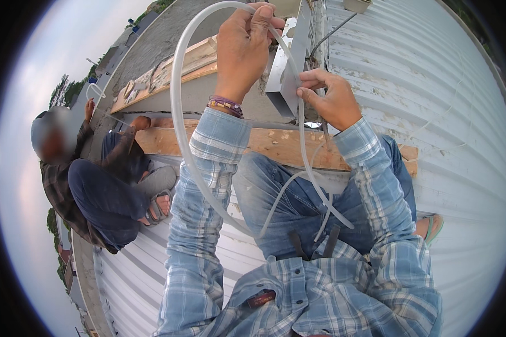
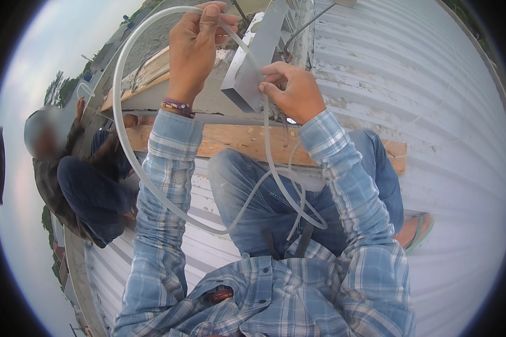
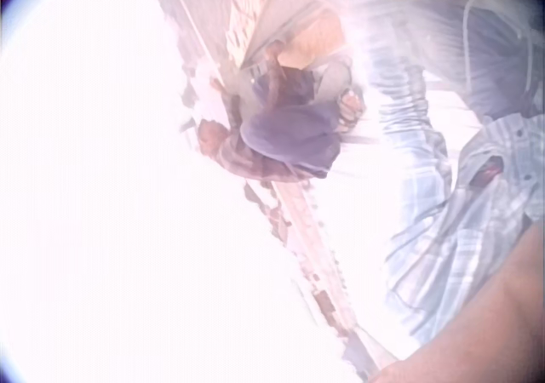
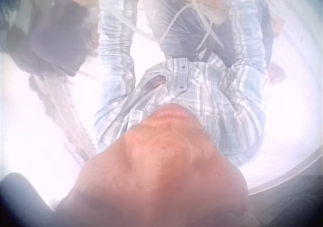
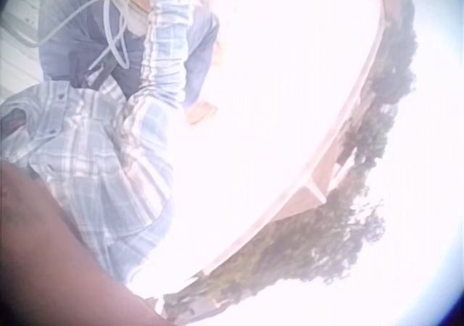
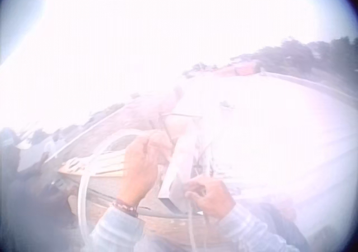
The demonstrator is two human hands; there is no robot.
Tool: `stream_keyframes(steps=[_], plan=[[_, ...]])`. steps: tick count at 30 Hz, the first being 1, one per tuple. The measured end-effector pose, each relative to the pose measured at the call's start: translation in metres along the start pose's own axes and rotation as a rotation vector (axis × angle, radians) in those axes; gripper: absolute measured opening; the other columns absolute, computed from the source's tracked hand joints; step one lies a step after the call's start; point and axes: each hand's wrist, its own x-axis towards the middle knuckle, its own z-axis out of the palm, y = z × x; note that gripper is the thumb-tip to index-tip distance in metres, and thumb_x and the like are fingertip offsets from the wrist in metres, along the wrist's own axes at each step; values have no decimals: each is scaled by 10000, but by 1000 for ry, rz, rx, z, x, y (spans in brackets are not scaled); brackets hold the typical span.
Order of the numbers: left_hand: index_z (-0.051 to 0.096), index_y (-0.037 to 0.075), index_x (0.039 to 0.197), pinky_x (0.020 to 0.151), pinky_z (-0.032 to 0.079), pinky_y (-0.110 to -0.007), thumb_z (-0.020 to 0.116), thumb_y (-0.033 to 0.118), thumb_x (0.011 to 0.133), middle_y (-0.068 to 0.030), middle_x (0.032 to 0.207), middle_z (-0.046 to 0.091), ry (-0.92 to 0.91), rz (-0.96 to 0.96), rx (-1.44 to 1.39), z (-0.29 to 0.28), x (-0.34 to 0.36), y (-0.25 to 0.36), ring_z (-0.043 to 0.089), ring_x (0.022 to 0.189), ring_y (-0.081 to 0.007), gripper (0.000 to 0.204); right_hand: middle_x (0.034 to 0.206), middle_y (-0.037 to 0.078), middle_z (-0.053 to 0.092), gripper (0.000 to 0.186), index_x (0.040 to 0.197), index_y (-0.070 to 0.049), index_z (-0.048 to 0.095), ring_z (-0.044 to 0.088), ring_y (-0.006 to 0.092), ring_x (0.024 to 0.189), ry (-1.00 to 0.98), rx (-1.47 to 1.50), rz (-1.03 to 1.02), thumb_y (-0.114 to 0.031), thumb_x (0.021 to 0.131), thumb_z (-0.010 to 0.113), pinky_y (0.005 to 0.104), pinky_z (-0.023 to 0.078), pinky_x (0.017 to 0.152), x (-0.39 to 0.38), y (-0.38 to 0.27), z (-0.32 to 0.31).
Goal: The person sits on a corrugated metal roof and threads a white plastic conduit pipe through a metal electrical box. They repeatedly pull the pipe through the box and adjust its position while another worker sits nearby.
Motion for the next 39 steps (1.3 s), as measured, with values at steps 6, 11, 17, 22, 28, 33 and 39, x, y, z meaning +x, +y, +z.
stream_keyframes(steps=[6,11,17,22,28,33,39], plan=[[733,-1,961,659,480,-297,531,278,1082,-47,801,694,117,8,-2,-8,19,19,598,717,-91,364,944,116,767,348,1120,6,698,716,231,887,-96,-32,50,-184,839,775,367,543,835,-1,-2,-11],[699,-21,1081,683,469,-282,498,177,1073,-56,880,699,212,110,27,-22,33,14,596,777,-106,282,938,104,765,357,1114,7,692,702,209,889,-147,-74,62,-180,818,763,357,525,875,-3,-4,-12],[677,-30,1145,717,479,-288,516,190,1069,-67,947,705,280,88,-40,-28,45,29,607,823,-128,283,909,126,768,336,1089,19,706,722,232,878,-129,-46,57,-179,822,756,363,537,860,-5,-5,-12],[697,-36,1096,704,498,-290,544,260,1074,-86,905,714,192,129,521,-21,23,20,640,816,-136,334,932,143,769,309,1074,22,725,732,251,891,-63,-76,-1,-158,825,747,374,547,859,-5,-3,-11],[679,0,1153,813,569,-298,589,326,1066,-97,1004,753,-79,47,0,10,-8,-12,715,909,-152,349,933,125,774,267,1060,-22,730,733,294,853,-40,-79,-83,-141,820,736,391,558,797,-2,3,-7],[654,-17,1152,767,592,-272,589,293,1068,-83,970,737,-103,59,-37,18,-20,-20,714,904,-140,327,946,123,771,266,1050,-34,731,738,267,897,7,-25,-16,-184,833,766,388,556,824,-2,2,-8],[661,2,1102,728,594,-268,571,264,1077,-72,917,730,-24,152,-23,24,-20,-13,708,843,-129,278,1085,169,725,467,1098,-33,716,705,291,1051,142,174,-63,-390,829,852,406,550,896,11,12,-8]])
